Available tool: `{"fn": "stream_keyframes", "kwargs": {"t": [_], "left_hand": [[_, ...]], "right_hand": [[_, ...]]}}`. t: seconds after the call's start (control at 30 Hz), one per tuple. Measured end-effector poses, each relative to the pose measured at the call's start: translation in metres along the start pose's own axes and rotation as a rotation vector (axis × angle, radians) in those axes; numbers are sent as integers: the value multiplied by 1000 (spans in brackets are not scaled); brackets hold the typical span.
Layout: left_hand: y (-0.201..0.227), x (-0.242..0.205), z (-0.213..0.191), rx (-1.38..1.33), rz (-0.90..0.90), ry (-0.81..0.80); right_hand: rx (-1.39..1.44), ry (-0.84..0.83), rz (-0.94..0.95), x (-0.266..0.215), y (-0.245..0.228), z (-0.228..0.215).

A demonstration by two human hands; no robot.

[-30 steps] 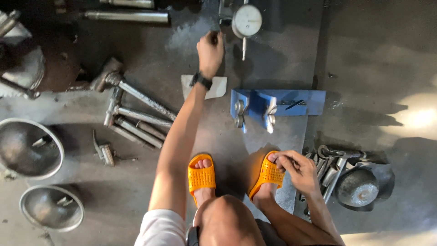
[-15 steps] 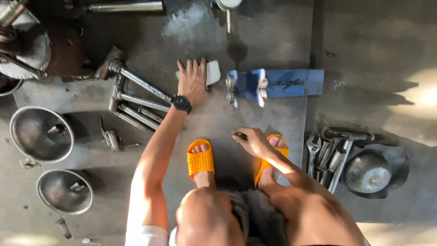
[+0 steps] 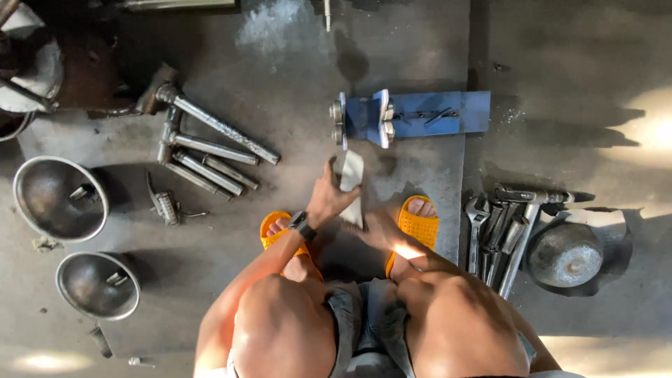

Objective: The person uses a dial indicator to measure a rotating shaft assembly, repeatedly spinning the shaft and observing the gauge. They also use a wrench to tighten or adjust the shaft and handle the assembly with both hands.

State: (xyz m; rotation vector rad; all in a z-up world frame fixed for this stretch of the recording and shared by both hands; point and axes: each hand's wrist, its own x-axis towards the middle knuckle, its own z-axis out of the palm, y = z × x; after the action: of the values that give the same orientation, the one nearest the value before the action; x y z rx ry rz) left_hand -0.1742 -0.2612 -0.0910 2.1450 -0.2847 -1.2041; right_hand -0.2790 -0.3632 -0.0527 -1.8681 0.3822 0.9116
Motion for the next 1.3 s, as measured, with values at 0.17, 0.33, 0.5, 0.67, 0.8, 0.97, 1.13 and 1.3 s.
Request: {"fn": "stream_keyframes", "kwargs": {"t": [0.17, 0.33, 0.5, 0.67, 0.8, 0.97, 1.13, 1.3], "left_hand": [[63, -6, -20, -268, 99, 168], [13, 13, -16, -118, 245, 269], [27, 6, -33, -132, 394, 284], [59, 17, -33, -207, 555, 342], [41, 47, -11, -390, 531, 569], [44, 47, -13, -512, 570, 625], [56, 54, -55, -494, 589, 654], [47, 105, -86, -419, 630, 678]], "right_hand": [[148, 475, 17, 35, 12, -28], [292, 395, 43, 47, 19, -46], [183, 597, -62, 23, 58, -73], [-887, 553, -58, 31, 68, -166], [-977, 401, -195, 58, 102, -186], [-764, 312, -224, 67, 102, -188], [-784, 349, -244, 94, 85, -202], [-780, 410, -291, 124, 55, -223]]}}
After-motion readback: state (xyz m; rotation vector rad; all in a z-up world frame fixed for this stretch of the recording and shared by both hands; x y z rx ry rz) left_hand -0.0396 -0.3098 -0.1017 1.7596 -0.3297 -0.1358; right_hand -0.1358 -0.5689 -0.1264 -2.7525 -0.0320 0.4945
